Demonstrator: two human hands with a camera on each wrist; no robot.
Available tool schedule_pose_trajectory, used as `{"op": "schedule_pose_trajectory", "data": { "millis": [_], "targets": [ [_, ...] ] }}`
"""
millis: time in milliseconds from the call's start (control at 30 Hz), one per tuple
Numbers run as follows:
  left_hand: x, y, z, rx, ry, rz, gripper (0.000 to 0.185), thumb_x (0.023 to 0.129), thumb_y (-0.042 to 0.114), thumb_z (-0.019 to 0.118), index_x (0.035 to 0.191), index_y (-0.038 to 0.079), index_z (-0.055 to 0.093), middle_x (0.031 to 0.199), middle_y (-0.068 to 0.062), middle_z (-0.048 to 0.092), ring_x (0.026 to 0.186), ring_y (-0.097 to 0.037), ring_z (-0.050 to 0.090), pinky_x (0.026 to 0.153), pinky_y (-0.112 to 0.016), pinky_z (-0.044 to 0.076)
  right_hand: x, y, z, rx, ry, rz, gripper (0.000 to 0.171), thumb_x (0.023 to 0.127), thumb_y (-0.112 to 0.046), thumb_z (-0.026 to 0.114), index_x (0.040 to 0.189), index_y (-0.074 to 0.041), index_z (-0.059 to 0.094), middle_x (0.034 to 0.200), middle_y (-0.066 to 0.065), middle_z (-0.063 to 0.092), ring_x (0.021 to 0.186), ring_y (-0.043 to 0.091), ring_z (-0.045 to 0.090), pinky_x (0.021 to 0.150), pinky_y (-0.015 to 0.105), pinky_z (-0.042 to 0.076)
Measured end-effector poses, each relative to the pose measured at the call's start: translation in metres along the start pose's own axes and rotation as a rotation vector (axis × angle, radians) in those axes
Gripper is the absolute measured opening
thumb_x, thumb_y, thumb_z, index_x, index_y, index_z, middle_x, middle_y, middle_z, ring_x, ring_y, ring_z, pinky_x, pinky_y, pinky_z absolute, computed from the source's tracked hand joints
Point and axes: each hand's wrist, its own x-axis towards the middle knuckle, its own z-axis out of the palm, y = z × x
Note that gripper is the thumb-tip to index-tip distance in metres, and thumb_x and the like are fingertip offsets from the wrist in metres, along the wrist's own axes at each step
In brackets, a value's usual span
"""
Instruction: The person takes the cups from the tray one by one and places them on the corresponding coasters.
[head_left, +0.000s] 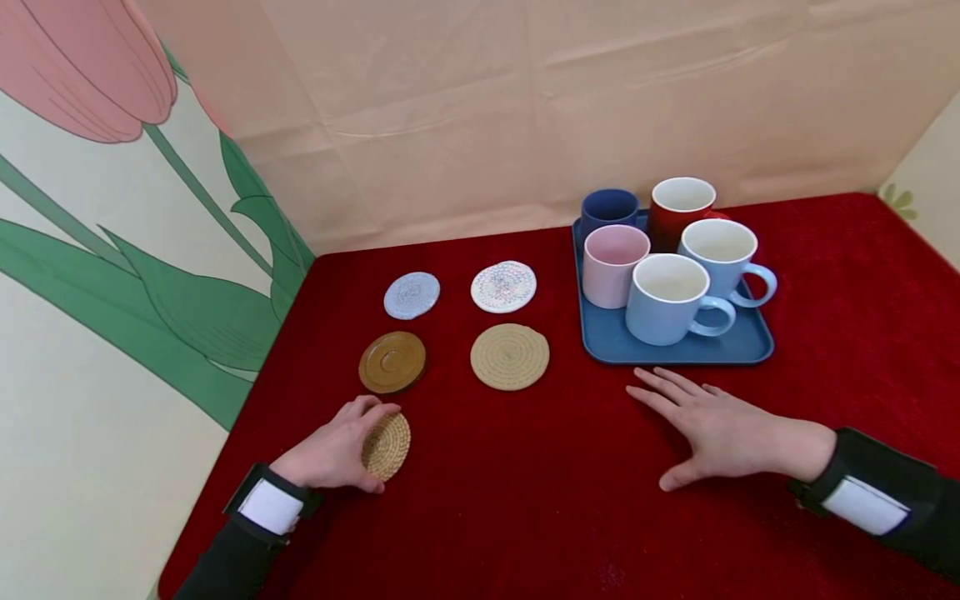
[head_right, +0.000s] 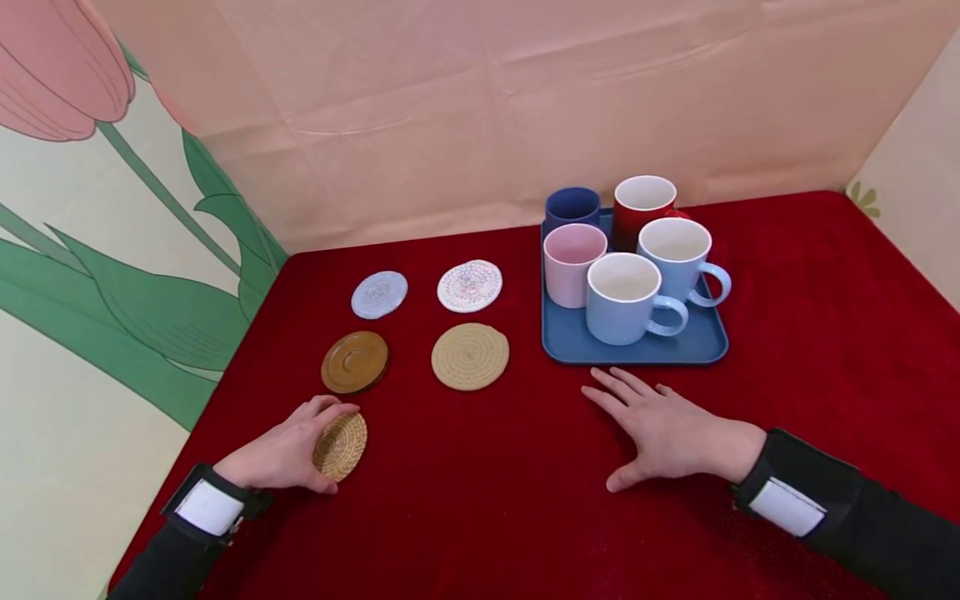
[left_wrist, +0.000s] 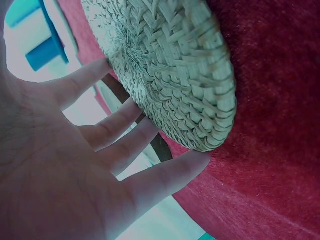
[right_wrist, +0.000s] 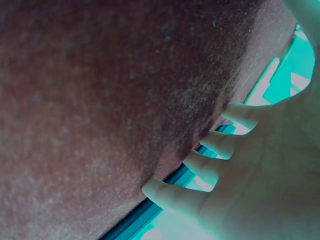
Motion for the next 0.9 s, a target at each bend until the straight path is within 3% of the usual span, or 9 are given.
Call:
{"op": "schedule_pose_trajectory", "data": {
  "millis": [400, 667, 900],
  "targets": [
    [-0.003, 0.002, -0.002, 0.001, -0.013, -0.001, 0.095, 0.06, 0.026, 0.093, 0.14, 0.012, 0.046, 0.13, -0.014, 0.041, 0.113, -0.028, 0.045, 0.079, -0.04, 0.049, 0.0, 0.0, 0.0, -0.011, 0.004, -0.001, 0.11, 0.067, -0.071, 0.07, 0.152, -0.012, 0.031, 0.158, 0.018, 0.018, 0.139, 0.045, 0.015, 0.097, 0.073, 0.025],
    [0.0, 0.004, -0.008, 0.025, -0.025, -0.029, 0.097, 0.06, 0.035, 0.093, 0.141, 0.013, 0.045, 0.128, -0.013, 0.045, 0.111, -0.027, 0.047, 0.076, -0.041, 0.051, -0.001, -0.003, -0.002, -0.014, -0.004, 0.007, 0.111, 0.067, -0.072, 0.07, 0.152, -0.012, 0.031, 0.158, 0.017, 0.019, 0.139, 0.046, 0.015, 0.097, 0.073, 0.025],
    [0.011, 0.01, -0.022, 0.088, 0.061, -0.014, 0.081, 0.072, 0.048, 0.082, 0.136, 0.01, 0.051, 0.13, -0.017, 0.051, 0.114, -0.033, 0.053, 0.078, -0.046, 0.053, 0.001, -0.005, -0.007, -0.018, -0.026, 0.012, 0.107, 0.069, -0.068, 0.072, 0.151, -0.011, 0.033, 0.157, 0.018, 0.021, 0.139, 0.046, 0.016, 0.097, 0.071, 0.027]
  ]
}}
